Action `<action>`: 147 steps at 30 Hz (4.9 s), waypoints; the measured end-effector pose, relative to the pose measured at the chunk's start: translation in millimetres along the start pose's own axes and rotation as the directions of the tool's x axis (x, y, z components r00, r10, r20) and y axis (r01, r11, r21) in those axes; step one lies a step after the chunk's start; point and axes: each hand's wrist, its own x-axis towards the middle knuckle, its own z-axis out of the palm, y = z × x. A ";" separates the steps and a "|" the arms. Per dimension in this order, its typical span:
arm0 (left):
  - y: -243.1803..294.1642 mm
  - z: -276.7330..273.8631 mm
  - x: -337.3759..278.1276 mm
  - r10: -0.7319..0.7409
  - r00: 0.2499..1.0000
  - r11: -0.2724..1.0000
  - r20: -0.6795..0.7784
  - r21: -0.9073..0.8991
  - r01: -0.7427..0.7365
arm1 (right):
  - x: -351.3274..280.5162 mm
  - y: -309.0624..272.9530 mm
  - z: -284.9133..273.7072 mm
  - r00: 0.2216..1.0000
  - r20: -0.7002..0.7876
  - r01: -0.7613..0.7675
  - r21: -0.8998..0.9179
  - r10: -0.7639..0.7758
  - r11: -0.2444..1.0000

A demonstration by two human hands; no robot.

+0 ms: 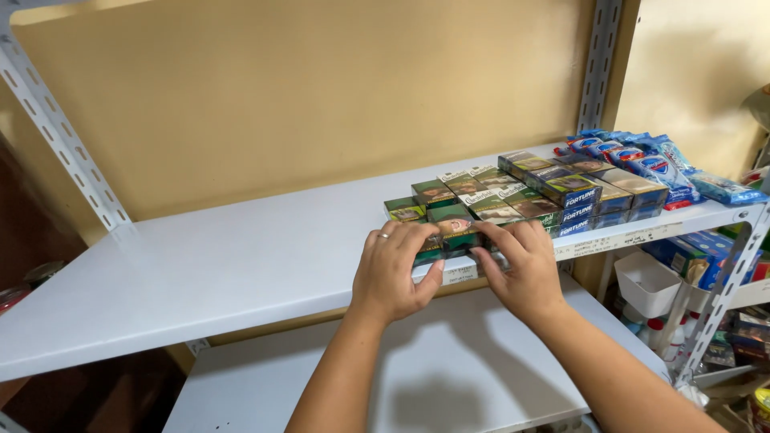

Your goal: The person is stocking and organizing packs of cigarettes on a store shelf from a cardboard box.

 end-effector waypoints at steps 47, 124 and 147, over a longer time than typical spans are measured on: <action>1.8 3.5 4.2 -0.020 0.985 0.993 0.172 0.115 0.000 | -28.6 -16.1 8.4 0.996 0.023 -0.084 -0.103 0.087 0.991; -144.7 83.9 107.9 -0.688 0.441 0.599 0.576 0.109 0.793 | -65.1 34.1 77.0 0.935 -0.355 0.002 -0.075 -0.028 0.997; -160.9 103.8 104.5 -0.646 0.509 0.696 0.569 0.165 0.699 | -66.7 34.5 76.7 0.941 -0.339 -0.004 -0.076 -0.022 0.997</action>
